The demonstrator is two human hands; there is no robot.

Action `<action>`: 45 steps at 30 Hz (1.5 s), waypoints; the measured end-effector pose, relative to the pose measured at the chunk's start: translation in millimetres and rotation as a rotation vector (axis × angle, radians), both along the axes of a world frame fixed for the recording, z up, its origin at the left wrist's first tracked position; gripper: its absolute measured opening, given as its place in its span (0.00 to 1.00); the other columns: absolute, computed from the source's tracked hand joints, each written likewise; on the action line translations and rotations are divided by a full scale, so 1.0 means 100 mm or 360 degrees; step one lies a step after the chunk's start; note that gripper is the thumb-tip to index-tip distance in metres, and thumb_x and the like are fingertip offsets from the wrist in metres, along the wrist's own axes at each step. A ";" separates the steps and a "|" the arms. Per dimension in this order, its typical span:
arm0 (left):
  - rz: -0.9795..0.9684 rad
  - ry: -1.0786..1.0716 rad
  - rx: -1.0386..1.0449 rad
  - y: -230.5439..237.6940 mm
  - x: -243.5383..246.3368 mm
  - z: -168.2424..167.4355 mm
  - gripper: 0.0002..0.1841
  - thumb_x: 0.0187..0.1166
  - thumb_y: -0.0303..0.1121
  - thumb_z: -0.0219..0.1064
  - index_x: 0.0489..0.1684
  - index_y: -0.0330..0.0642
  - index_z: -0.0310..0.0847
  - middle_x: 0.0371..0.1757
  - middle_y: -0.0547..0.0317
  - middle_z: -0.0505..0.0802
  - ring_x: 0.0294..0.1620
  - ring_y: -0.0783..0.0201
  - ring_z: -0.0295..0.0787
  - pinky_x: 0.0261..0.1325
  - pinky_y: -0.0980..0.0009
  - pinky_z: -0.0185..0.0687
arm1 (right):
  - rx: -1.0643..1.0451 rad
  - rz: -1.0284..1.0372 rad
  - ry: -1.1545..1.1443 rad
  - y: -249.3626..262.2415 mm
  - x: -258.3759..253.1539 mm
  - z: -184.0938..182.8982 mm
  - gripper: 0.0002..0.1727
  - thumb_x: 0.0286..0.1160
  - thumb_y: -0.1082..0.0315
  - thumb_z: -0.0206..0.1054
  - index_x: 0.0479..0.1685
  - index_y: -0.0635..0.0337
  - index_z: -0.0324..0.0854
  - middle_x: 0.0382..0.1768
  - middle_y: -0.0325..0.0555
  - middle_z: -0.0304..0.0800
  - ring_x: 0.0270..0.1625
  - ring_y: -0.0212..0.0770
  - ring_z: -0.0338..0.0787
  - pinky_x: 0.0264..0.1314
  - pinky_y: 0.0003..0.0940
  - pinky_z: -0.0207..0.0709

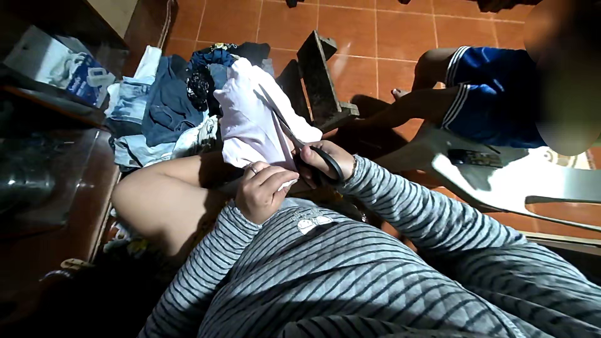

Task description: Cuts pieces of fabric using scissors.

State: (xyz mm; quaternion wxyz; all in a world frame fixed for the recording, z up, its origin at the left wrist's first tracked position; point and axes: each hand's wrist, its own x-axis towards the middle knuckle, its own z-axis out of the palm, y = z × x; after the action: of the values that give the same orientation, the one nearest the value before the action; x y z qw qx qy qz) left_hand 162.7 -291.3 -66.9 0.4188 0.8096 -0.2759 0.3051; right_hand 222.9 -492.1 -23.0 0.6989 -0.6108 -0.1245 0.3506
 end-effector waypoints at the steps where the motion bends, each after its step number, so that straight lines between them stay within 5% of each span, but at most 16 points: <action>1: -0.0007 -0.0006 0.0000 0.00 0.00 -0.01 0.08 0.79 0.35 0.71 0.35 0.44 0.95 0.38 0.58 0.97 0.44 0.66 0.88 0.56 0.72 0.78 | -0.0003 0.0015 -0.0005 0.01 0.03 0.01 0.32 0.71 0.30 0.65 0.33 0.54 0.82 0.17 0.33 0.83 0.18 0.28 0.83 0.21 0.23 0.79; 9: -0.0021 -0.0009 -0.0004 0.01 0.00 -0.02 0.08 0.80 0.35 0.70 0.36 0.44 0.95 0.40 0.58 0.97 0.47 0.65 0.88 0.59 0.71 0.77 | 0.0005 0.0102 0.0093 0.04 0.21 0.09 0.35 0.67 0.25 0.64 0.36 0.52 0.81 0.18 0.32 0.82 0.18 0.28 0.82 0.21 0.24 0.79; 18: -0.0066 0.0037 0.0038 0.02 -0.02 -0.03 0.10 0.82 0.36 0.68 0.38 0.44 0.95 0.40 0.58 0.97 0.46 0.66 0.88 0.57 0.72 0.77 | -0.0127 0.0035 -0.0023 0.04 0.21 0.11 0.27 0.77 0.39 0.63 0.32 0.57 0.82 0.14 0.34 0.80 0.14 0.29 0.81 0.18 0.24 0.78; 25: -0.0117 0.0067 0.0104 0.03 -0.03 -0.05 0.09 0.82 0.36 0.69 0.40 0.46 0.95 0.42 0.60 0.97 0.46 0.66 0.88 0.59 0.70 0.78 | -0.0162 0.0076 0.0011 0.07 0.34 0.17 0.32 0.75 0.32 0.59 0.35 0.56 0.81 0.16 0.34 0.82 0.18 0.29 0.83 0.22 0.26 0.82; 29: -0.0106 0.0067 0.0119 0.03 -0.03 -0.06 0.09 0.83 0.37 0.68 0.41 0.47 0.94 0.42 0.60 0.97 0.46 0.66 0.88 0.59 0.70 0.78 | -0.0227 0.0089 0.0017 0.09 0.36 0.20 0.32 0.76 0.33 0.59 0.35 0.57 0.81 0.15 0.33 0.81 0.16 0.29 0.82 0.20 0.25 0.79; 34: -0.0140 0.0086 0.0138 0.03 -0.04 -0.06 0.09 0.83 0.37 0.67 0.40 0.47 0.94 0.41 0.60 0.97 0.45 0.65 0.88 0.58 0.69 0.78 | -0.0273 -0.0005 0.0021 0.12 0.35 0.22 0.23 0.84 0.48 0.60 0.34 0.59 0.82 0.12 0.33 0.77 0.12 0.28 0.78 0.16 0.23 0.77; 45: -0.0258 0.0135 0.0203 0.03 -0.04 -0.06 0.10 0.83 0.37 0.66 0.41 0.46 0.94 0.39 0.59 0.97 0.42 0.65 0.90 0.55 0.69 0.81 | -0.0405 0.0096 0.0079 0.14 0.54 0.39 0.27 0.88 0.44 0.53 0.39 0.60 0.82 0.14 0.34 0.78 0.14 0.28 0.80 0.18 0.23 0.78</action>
State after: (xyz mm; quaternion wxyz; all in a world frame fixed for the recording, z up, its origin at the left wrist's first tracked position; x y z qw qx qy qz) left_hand 158.2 -288.7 -73.4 0.4010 0.8219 -0.3413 0.2173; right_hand 276.9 -478.0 16.2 0.6078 -0.6816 -0.0802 0.3995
